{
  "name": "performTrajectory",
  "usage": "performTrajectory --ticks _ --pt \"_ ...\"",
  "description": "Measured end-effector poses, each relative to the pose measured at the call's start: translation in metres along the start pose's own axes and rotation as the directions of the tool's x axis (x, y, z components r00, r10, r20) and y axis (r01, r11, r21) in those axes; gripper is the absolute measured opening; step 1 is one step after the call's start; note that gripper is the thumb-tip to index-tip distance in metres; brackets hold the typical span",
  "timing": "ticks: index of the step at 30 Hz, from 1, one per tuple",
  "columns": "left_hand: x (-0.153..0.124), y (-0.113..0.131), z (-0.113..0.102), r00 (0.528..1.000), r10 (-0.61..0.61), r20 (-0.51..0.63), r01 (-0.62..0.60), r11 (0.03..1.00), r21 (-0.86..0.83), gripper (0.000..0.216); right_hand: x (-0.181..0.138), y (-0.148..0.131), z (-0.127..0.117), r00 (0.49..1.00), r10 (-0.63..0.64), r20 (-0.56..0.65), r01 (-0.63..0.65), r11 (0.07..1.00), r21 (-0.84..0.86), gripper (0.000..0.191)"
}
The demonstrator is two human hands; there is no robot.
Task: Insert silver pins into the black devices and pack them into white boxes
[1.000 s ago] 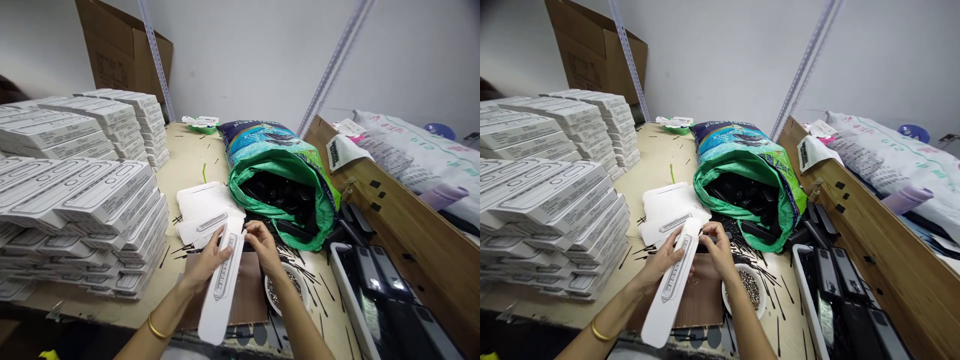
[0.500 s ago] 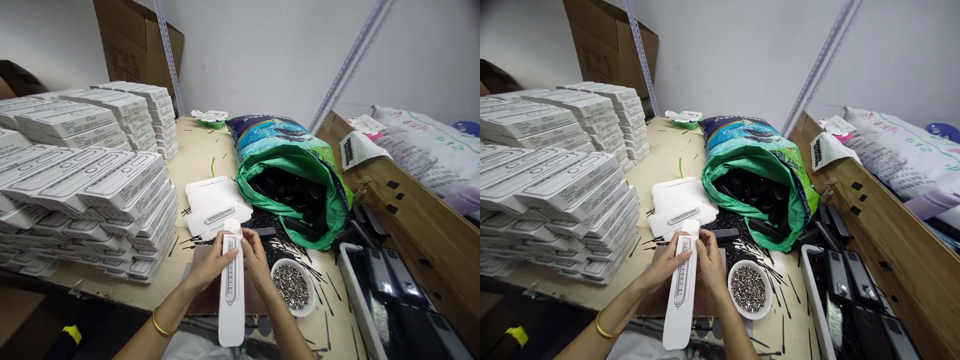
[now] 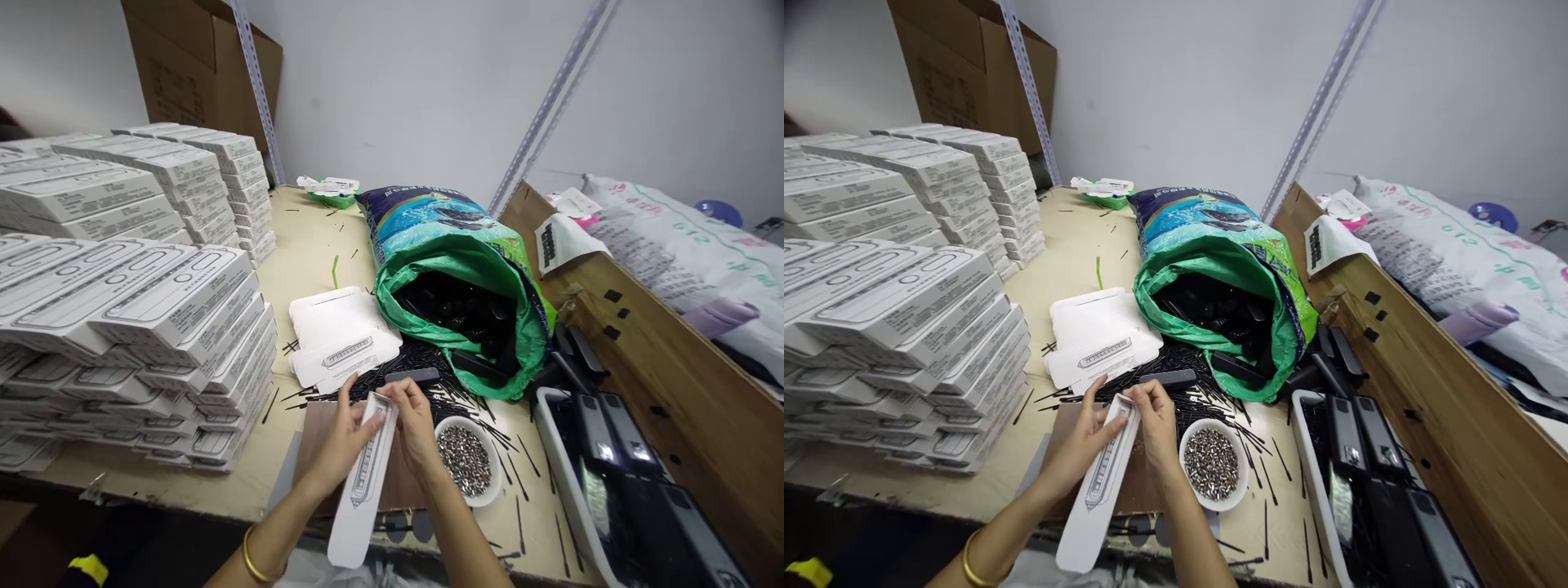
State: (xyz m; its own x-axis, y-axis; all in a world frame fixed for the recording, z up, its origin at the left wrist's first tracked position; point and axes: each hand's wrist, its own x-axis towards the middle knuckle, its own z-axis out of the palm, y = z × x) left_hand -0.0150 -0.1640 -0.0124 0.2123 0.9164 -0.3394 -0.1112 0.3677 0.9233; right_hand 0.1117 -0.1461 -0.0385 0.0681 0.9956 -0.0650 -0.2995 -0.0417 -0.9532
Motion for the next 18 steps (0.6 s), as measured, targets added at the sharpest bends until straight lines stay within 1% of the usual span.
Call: performTrajectory --ticks 2,4,6,9,10,12,13,14,15,16,17,18 --pt "-0.004 -0.005 0.002 0.998 0.062 -0.018 -0.059 0.989 0.136 0.09 0.004 0.001 -0.001 0.993 0.117 -0.008 -0.116 0.986 0.117 0.03" --pt "-0.005 -0.008 0.003 0.997 0.075 -0.029 -0.066 0.971 0.23 0.09 0.004 0.001 0.0 0.984 0.18 -0.013 -0.177 0.976 0.127 0.032" --pt "-0.003 -0.01 0.001 0.996 0.08 -0.029 -0.07 0.965 0.253 0.092 -0.002 0.001 0.002 0.986 0.165 -0.013 -0.163 0.982 0.097 0.032" --pt "0.002 -0.01 -0.006 0.998 0.066 -0.023 -0.059 0.969 0.239 0.097 -0.018 0.0 0.003 0.998 0.061 -0.017 -0.062 0.998 -0.02 0.031" --pt "0.002 -0.01 -0.008 0.999 0.048 -0.015 -0.043 0.971 0.236 0.097 -0.024 0.0 0.002 0.999 0.048 -0.007 -0.048 0.997 -0.057 0.03" --pt "0.001 -0.012 -0.013 1.0 0.005 0.022 -0.01 0.974 0.225 0.09 -0.031 0.004 -0.003 0.998 0.065 -0.005 -0.066 0.994 -0.089 0.03" --pt "-0.002 -0.014 -0.015 0.998 -0.002 0.06 -0.012 0.975 0.221 0.082 -0.032 0.006 -0.006 0.996 0.084 -0.043 -0.087 0.994 -0.064 0.03" --pt "-0.006 -0.016 -0.017 0.993 0.027 0.116 -0.054 0.971 0.234 0.074 -0.033 0.009 -0.009 0.989 0.103 -0.107 -0.105 0.994 -0.013 0.031" --pt "-0.01 -0.018 -0.018 0.977 0.101 0.186 -0.15 0.949 0.275 0.068 -0.033 0.012 -0.012 0.975 0.124 -0.186 -0.117 0.992 0.047 0.032" --pt "-0.015 -0.019 -0.018 0.941 0.211 0.266 -0.296 0.894 0.337 0.067 -0.033 0.014 -0.013 0.957 0.145 -0.251 -0.125 0.988 0.093 0.033" --pt "-0.02 -0.021 -0.018 0.877 0.333 0.347 -0.46 0.793 0.4 0.07 -0.032 0.015 -0.013 0.947 0.158 -0.28 -0.133 0.985 0.106 0.033" --pt "-0.023 -0.021 -0.017 0.793 0.449 0.412 -0.605 0.658 0.448 0.073 -0.03 0.015 -0.012 0.951 0.157 -0.266 -0.144 0.987 0.067 0.033"
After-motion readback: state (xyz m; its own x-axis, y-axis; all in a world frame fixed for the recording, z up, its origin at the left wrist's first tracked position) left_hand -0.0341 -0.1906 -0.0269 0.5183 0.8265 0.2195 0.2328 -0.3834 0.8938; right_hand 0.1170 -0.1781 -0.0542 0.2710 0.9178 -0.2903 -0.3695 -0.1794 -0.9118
